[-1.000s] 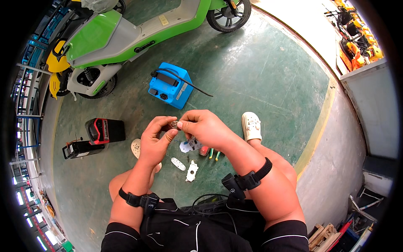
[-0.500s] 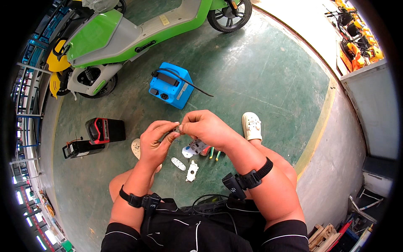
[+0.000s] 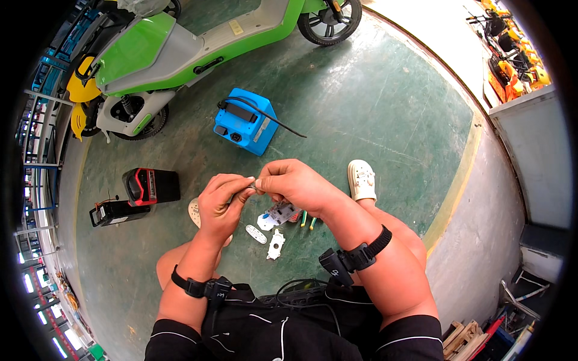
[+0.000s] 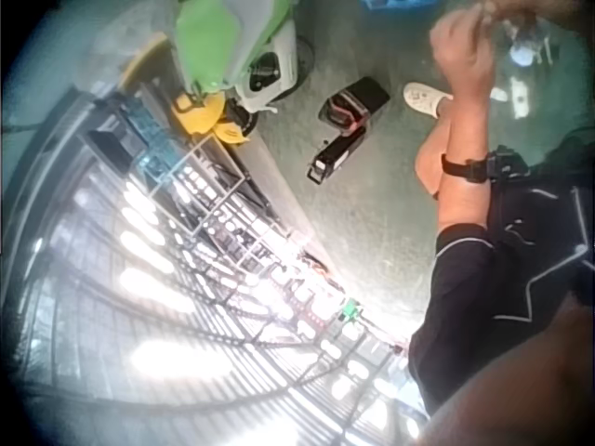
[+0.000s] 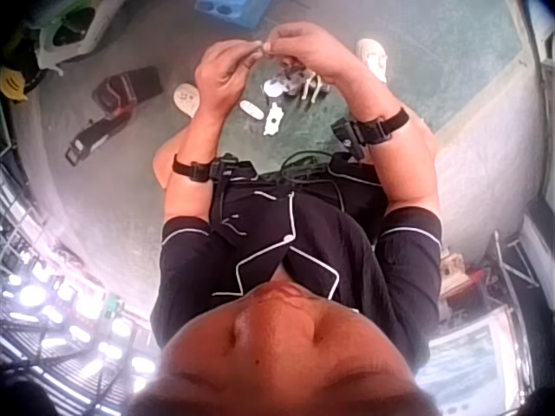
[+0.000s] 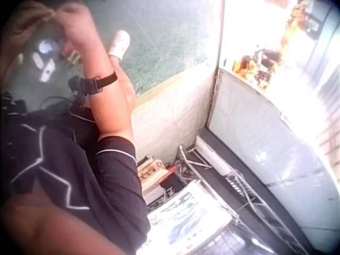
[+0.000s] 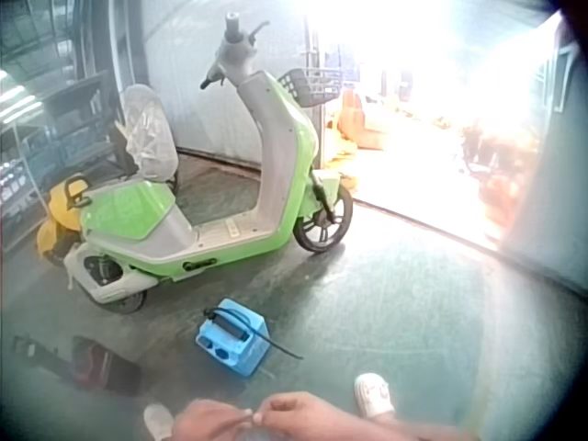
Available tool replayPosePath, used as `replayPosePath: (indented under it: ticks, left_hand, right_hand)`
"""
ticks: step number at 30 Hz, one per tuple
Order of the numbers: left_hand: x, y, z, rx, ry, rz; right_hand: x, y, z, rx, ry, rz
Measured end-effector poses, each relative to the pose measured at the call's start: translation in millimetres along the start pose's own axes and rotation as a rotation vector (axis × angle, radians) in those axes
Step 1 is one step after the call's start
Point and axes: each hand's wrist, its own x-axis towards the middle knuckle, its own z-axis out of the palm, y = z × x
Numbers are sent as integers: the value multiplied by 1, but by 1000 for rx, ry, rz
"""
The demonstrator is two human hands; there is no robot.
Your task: The person holds a circuit board and uses pliers to manipulate wires. They move the wires into place and adjust the components on the board by hand.
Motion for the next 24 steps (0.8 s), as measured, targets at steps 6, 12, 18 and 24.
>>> replayPosePath:
  ticks: [6, 12, 18, 24]
  left_hand:
    - [0, 2, 2, 60, 52, 89]
    - [-2, 2, 3, 90, 77, 129]
    - [-3, 2, 5, 93, 107, 148]
    - [-4, 1, 7, 79, 112, 153]
  right_hand:
    - [1, 1, 1, 37, -19, -19]
    - [3, 4, 2, 31, -23, -42]
    - [2, 3, 4, -47, -5, -34]
    - [2, 6, 3, -101, -13, -62]
